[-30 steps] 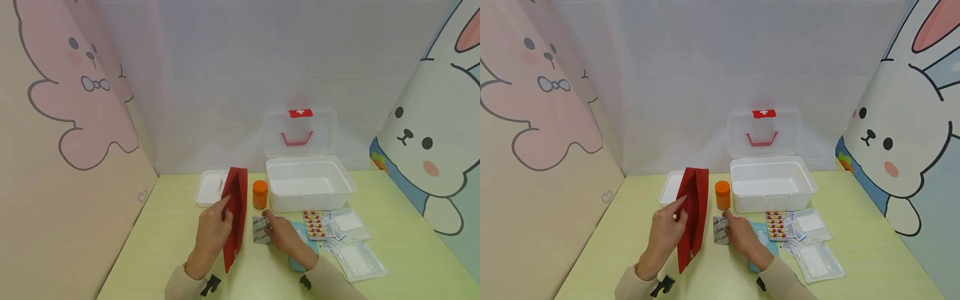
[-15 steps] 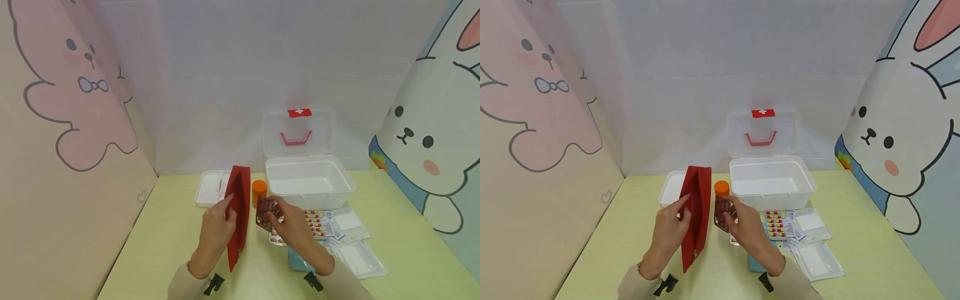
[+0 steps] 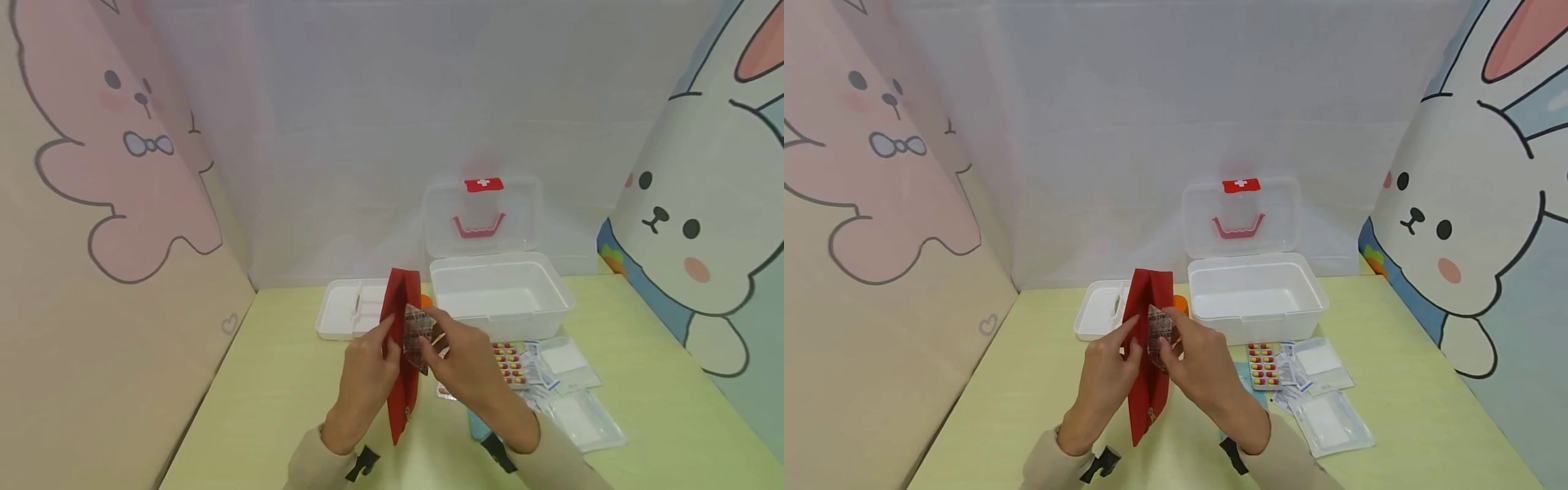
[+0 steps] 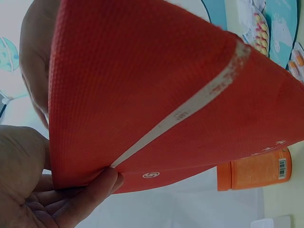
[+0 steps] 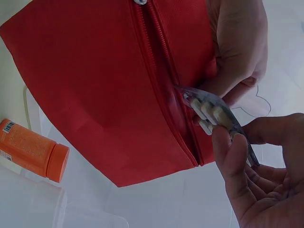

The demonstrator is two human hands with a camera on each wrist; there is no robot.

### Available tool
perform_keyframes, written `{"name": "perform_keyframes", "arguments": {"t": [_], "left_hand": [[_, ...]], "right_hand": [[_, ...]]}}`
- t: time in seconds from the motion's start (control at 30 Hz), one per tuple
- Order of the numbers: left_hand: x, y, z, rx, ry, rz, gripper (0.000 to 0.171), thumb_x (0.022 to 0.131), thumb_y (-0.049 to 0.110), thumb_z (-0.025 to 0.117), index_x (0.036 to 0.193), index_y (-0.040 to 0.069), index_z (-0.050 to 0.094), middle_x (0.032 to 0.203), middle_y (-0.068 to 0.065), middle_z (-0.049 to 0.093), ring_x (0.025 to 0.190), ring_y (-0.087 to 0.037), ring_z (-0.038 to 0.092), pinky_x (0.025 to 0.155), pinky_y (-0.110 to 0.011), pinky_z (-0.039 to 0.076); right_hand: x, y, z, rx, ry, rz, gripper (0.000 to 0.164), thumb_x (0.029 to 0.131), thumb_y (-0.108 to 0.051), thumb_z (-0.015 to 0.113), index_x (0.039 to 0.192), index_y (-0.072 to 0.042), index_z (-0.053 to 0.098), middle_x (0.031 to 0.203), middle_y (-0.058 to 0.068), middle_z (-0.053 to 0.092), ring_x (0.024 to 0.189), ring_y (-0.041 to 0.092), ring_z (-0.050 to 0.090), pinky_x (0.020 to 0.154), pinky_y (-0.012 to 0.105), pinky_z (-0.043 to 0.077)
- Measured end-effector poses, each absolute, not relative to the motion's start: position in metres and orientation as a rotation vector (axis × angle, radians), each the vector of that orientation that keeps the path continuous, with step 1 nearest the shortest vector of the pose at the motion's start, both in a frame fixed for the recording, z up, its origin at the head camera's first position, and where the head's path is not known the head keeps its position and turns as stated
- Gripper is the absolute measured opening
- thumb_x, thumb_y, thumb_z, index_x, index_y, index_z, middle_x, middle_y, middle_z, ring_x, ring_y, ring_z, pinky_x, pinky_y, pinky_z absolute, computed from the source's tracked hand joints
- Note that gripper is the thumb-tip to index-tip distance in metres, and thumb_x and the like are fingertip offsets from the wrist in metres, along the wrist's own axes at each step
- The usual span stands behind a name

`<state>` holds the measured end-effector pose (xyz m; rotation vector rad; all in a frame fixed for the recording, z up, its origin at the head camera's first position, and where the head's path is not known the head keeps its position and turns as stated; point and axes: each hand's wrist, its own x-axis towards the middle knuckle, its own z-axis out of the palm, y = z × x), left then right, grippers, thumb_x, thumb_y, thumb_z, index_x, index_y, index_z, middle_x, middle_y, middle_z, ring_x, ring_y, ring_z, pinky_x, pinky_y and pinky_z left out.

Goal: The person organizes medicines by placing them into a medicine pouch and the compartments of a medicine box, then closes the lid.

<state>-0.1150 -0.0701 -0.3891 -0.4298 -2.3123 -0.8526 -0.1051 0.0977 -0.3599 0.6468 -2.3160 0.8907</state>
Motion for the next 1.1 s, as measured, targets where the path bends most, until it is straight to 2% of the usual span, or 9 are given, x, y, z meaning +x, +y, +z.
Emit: {"name": "perform_keyframes", "arguments": {"t": [0.17, 0.37, 0.53, 0.77, 0.93, 1.1], "left_hand": [[-0.113, -0.065, -0.389, -0.459, -2.289, -0.839, 0.036, 0.083, -0.004, 0.065, 0.118, -0.004, 0.068, 0.102, -0.019, 0.074, 0.088, -0.026, 0.073, 0.072, -0.035, 0.060], [-0.111, -0.061, -0.390, -0.468, -2.295, -0.854, 0.037, 0.084, -0.004, 0.064, 0.120, -0.004, 0.066, 0.105, -0.019, 0.074, 0.090, -0.026, 0.073, 0.075, -0.035, 0.060], [-0.110, -0.056, -0.391, -0.491, -2.293, -0.857, 0.036, 0.084, -0.004, 0.064, 0.121, -0.004, 0.066, 0.106, -0.018, 0.074, 0.092, -0.026, 0.073, 0.077, -0.035, 0.060], [-0.106, -0.050, -0.390, -0.530, -2.282, -0.876, 0.035, 0.085, -0.004, 0.064, 0.120, -0.004, 0.067, 0.106, -0.018, 0.073, 0.093, -0.026, 0.073, 0.077, -0.034, 0.060], [-0.103, -0.047, -0.389, -0.537, -2.264, -0.883, 0.034, 0.084, -0.004, 0.065, 0.118, -0.003, 0.068, 0.106, -0.016, 0.074, 0.094, -0.026, 0.073, 0.077, -0.034, 0.060], [-0.100, -0.044, -0.389, -0.555, -2.274, -0.889, 0.034, 0.086, -0.003, 0.064, 0.120, -0.001, 0.068, 0.109, -0.013, 0.074, 0.096, -0.024, 0.073, 0.079, -0.032, 0.059]], "right_hand": [[-0.109, 0.091, -0.363, 0.668, -2.341, 0.879, 0.038, 0.080, -0.005, 0.075, 0.116, -0.002, 0.063, 0.079, 0.000, 0.071, 0.063, 0.008, 0.066, 0.059, 0.013, 0.052], [-0.112, 0.086, -0.366, 0.636, -2.357, 0.810, 0.035, 0.079, -0.004, 0.075, 0.112, 0.001, 0.063, 0.078, 0.002, 0.068, 0.059, 0.011, 0.062, 0.055, 0.016, 0.051], [-0.113, 0.084, -0.368, 0.602, -2.379, 0.708, 0.034, 0.078, -0.004, 0.076, 0.109, 0.003, 0.064, 0.077, 0.005, 0.067, 0.060, 0.014, 0.061, 0.054, 0.023, 0.051], [-0.115, 0.082, -0.370, 0.558, -2.443, 0.614, 0.033, 0.081, -0.005, 0.075, 0.110, 0.003, 0.062, 0.085, 0.013, 0.071, 0.068, 0.026, 0.068, 0.063, 0.038, 0.058], [-0.118, 0.082, -0.374, 0.518, -2.479, 0.555, 0.027, 0.082, -0.007, 0.075, 0.104, 0.001, 0.060, 0.075, 0.014, 0.067, 0.065, 0.030, 0.068, 0.059, 0.041, 0.056], [-0.120, 0.082, -0.378, 0.505, -2.486, 0.534, 0.017, 0.083, -0.008, 0.072, 0.092, -0.002, 0.058, 0.062, 0.010, 0.061, 0.058, 0.028, 0.065, 0.052, 0.038, 0.053]]}}
